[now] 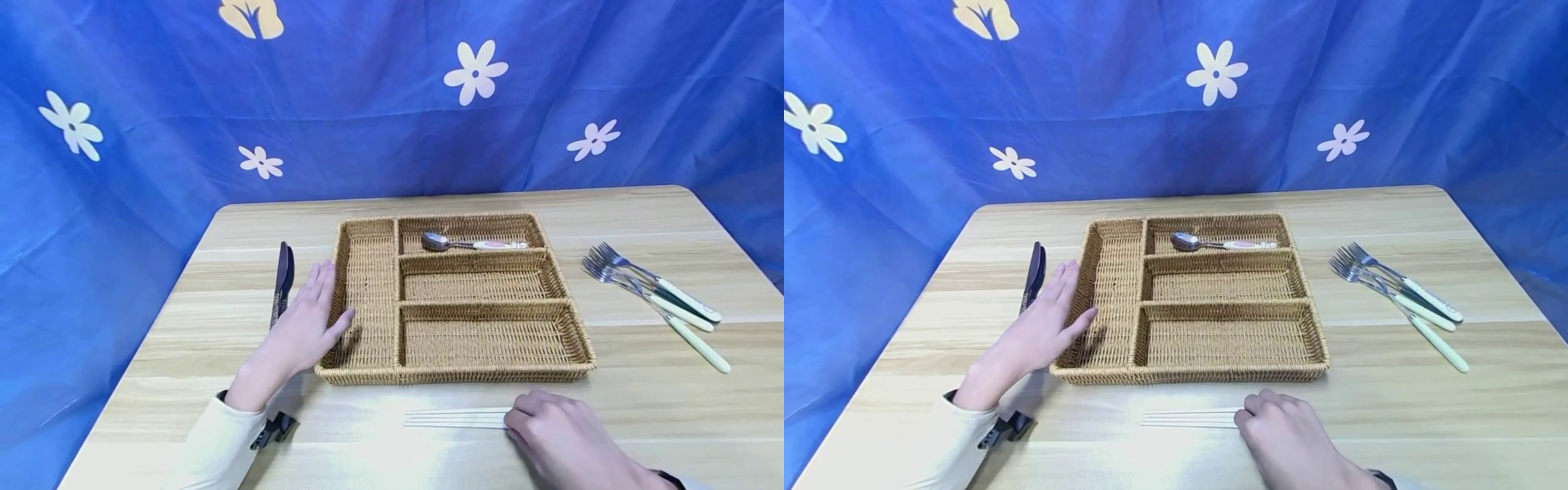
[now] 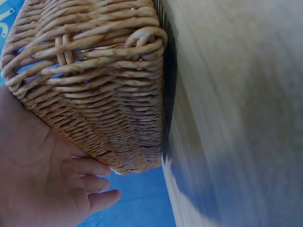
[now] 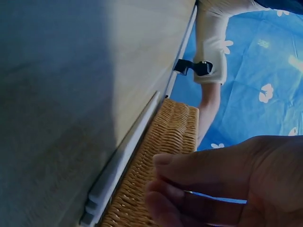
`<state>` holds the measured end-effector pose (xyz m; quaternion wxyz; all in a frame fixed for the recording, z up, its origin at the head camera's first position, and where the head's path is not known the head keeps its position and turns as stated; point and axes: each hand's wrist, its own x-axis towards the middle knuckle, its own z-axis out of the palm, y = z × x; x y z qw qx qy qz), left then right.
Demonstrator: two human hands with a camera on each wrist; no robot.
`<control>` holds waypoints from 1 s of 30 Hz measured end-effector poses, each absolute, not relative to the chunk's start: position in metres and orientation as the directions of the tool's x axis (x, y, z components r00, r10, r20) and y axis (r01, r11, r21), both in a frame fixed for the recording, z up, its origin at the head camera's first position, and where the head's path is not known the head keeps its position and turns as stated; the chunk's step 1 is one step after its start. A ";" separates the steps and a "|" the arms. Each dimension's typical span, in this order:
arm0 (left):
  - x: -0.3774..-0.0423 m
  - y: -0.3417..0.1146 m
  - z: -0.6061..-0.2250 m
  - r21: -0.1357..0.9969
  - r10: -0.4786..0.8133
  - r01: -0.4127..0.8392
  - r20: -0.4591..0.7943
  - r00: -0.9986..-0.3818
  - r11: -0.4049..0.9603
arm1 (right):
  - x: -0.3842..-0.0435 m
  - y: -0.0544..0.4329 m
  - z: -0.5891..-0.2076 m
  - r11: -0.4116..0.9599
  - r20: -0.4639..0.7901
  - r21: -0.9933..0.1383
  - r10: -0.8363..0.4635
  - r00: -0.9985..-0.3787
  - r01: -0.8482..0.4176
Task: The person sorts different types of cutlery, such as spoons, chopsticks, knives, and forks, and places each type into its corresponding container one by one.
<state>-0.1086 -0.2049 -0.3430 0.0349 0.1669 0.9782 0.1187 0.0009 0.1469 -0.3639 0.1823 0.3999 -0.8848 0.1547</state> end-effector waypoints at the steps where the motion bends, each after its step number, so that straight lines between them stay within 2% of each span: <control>1: -0.109 -0.205 -0.343 0.245 0.335 0.318 -0.029 -0.942 0.916 | 0.002 0.147 -0.365 0.646 0.426 -0.127 -0.650 -0.630 -0.753; 5: -0.109 -0.204 -0.344 0.243 0.332 0.314 -0.034 -0.943 0.918 | 0.003 0.145 -0.368 0.697 0.338 -0.111 -0.644 -0.687 -0.708; 9: -0.109 -0.204 -0.345 0.244 0.336 0.319 -0.030 -0.941 0.916 | 0.003 0.145 -0.372 0.723 0.281 -0.074 -0.645 -0.710 -0.686; 15: -0.109 -0.205 -0.344 0.248 0.339 0.322 -0.028 -0.941 0.914 | 0.002 0.144 -0.375 0.737 0.258 -0.040 -0.644 -0.720 -0.674; 23: -0.109 -0.205 -0.343 0.250 0.338 0.320 -0.029 -0.941 0.914 | 0.002 0.144 -0.377 0.748 0.296 0.009 -0.636 -0.713 -0.663; 30: -0.109 -0.205 -0.344 0.250 0.339 0.324 -0.020 -0.941 0.912 | 0.003 0.143 -0.379 0.741 0.259 -0.031 -0.643 -0.721 -0.671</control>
